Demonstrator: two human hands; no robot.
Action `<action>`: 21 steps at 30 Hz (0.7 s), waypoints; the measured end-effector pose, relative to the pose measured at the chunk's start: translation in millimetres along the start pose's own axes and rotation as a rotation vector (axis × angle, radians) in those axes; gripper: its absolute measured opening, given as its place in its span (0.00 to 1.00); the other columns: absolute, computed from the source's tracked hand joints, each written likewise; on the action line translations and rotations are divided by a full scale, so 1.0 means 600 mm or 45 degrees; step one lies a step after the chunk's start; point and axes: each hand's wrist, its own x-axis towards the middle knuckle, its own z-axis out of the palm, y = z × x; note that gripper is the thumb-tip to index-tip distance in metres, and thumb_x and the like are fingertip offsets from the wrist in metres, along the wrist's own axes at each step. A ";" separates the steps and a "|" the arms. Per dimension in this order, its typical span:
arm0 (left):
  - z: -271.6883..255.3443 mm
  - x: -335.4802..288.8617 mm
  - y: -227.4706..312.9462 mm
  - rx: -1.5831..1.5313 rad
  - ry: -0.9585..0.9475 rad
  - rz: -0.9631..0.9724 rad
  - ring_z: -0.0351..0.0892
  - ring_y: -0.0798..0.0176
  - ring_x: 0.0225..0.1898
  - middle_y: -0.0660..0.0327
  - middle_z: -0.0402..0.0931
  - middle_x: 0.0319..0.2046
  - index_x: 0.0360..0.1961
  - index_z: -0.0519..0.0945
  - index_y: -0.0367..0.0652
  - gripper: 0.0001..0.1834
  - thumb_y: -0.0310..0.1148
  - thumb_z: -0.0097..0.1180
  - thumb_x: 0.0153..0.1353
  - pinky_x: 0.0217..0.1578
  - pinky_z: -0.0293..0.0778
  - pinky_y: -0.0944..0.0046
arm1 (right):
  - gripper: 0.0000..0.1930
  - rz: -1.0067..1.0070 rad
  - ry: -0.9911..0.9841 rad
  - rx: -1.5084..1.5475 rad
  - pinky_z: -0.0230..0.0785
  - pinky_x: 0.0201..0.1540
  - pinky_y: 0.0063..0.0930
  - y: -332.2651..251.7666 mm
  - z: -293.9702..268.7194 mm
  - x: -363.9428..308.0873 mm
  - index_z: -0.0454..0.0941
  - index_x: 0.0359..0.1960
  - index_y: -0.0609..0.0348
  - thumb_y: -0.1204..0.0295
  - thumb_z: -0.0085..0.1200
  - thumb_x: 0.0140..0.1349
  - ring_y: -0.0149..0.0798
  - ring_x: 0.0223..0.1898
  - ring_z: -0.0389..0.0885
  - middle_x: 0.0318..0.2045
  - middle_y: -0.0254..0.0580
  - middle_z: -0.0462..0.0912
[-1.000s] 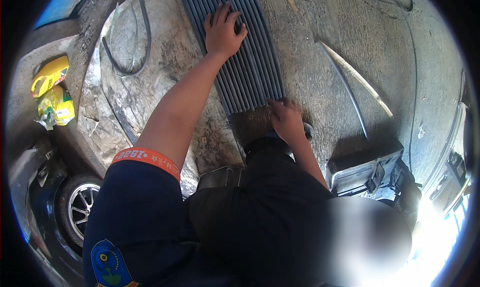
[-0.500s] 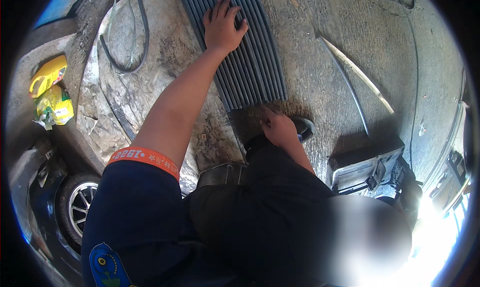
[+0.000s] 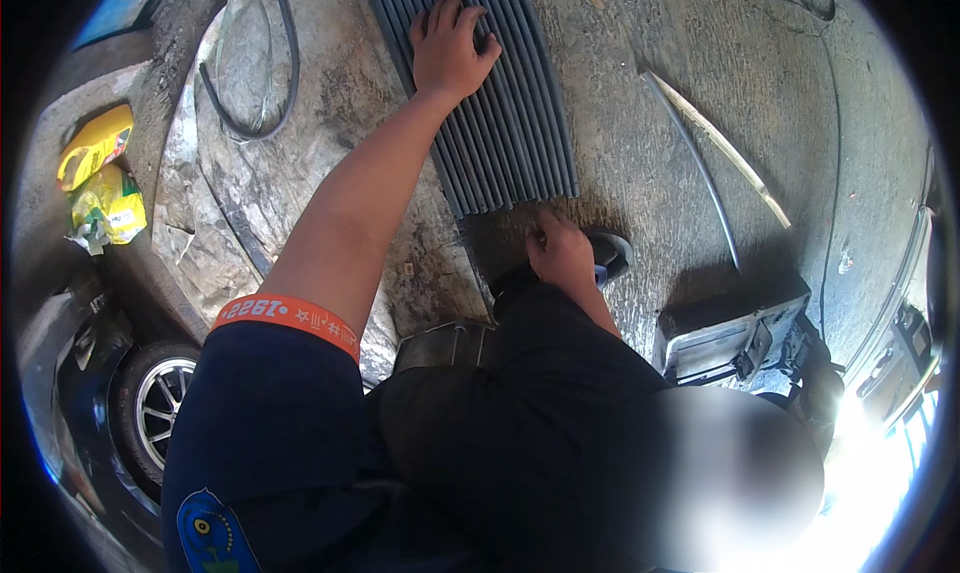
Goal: Cutting metal rods into smaller pieces using a chop saw.
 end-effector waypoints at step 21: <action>-0.075 -0.013 0.273 -0.417 -0.307 0.984 0.59 0.51 0.63 0.55 0.60 0.62 0.56 0.70 0.48 0.25 0.34 0.57 0.55 0.62 0.53 0.46 | 0.29 0.327 0.874 0.288 0.74 0.40 0.38 0.107 -0.237 -0.160 0.64 0.62 0.52 0.71 0.54 0.56 0.46 0.34 0.83 0.35 0.47 0.83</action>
